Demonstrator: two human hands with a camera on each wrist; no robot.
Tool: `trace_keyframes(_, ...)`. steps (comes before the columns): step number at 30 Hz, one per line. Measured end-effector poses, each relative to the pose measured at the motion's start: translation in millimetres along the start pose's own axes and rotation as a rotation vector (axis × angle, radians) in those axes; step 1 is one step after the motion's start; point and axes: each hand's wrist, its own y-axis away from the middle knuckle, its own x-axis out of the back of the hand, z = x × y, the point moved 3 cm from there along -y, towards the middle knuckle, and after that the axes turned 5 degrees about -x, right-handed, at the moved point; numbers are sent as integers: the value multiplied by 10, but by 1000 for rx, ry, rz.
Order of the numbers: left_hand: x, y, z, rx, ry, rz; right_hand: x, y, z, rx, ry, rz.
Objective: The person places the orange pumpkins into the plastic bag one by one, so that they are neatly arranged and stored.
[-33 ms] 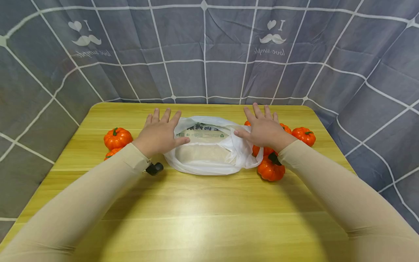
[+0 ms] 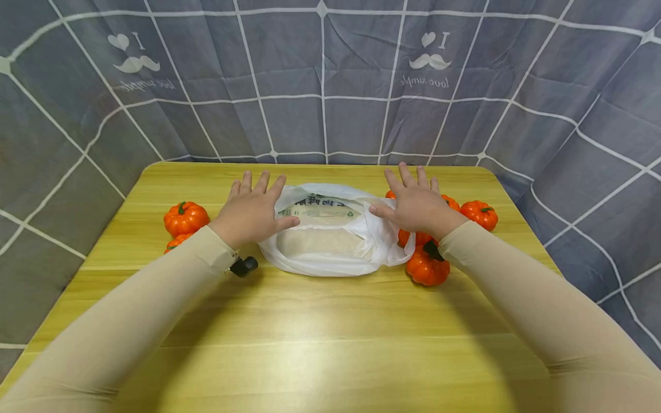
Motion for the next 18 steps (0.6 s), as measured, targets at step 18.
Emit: trace_keyframes(18, -38, 56, -44, 0, 19, 11, 38, 111, 141, -13, -45, 34)
